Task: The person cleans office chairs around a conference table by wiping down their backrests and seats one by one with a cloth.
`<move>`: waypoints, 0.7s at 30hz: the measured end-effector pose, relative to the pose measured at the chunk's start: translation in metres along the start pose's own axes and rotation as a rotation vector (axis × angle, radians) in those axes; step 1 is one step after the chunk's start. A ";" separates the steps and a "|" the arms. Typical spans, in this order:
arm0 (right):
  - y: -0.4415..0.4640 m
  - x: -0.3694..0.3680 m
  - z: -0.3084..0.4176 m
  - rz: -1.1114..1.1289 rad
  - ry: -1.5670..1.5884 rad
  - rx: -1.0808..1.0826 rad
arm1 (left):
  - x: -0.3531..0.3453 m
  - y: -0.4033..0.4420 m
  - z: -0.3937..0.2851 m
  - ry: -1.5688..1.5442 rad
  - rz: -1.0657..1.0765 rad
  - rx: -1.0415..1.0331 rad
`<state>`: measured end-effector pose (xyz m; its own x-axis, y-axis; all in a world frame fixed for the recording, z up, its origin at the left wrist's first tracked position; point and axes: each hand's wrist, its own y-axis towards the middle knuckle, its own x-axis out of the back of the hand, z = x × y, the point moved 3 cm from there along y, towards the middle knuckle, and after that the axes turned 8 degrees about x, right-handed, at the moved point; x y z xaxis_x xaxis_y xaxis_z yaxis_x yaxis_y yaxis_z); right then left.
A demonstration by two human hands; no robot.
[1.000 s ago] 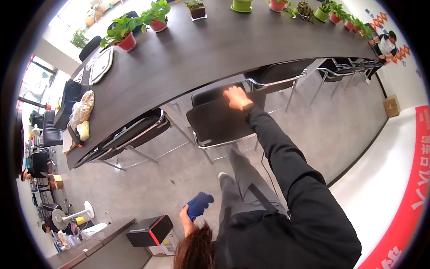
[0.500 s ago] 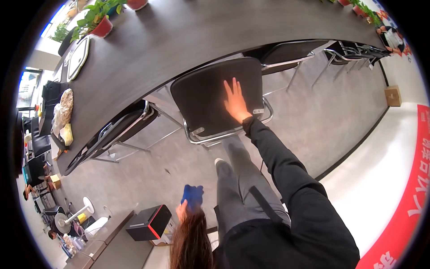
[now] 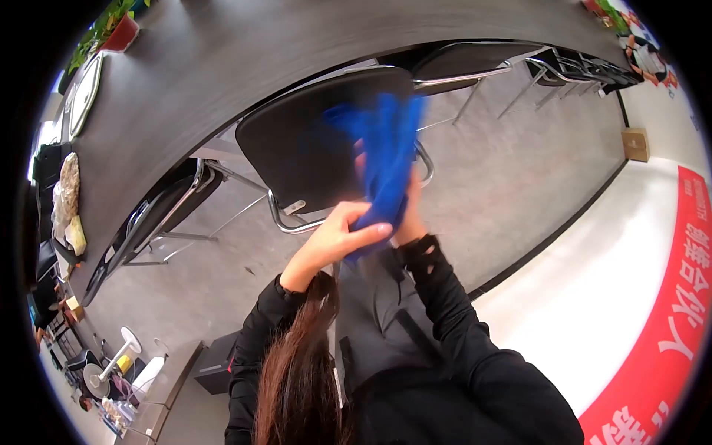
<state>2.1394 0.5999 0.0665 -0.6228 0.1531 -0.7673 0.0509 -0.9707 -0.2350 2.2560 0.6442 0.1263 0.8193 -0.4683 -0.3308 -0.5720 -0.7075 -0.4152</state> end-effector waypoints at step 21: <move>0.095 0.044 -0.197 1.935 -1.650 0.739 | 0.209 0.008 0.206 -0.502 -1.040 0.304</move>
<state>2.2702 0.5511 -0.1068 -0.0717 -0.2569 0.9638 0.9768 0.1773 0.1199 2.4145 0.6500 -0.1204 0.8271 0.5618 0.0166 0.3151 -0.4391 -0.8414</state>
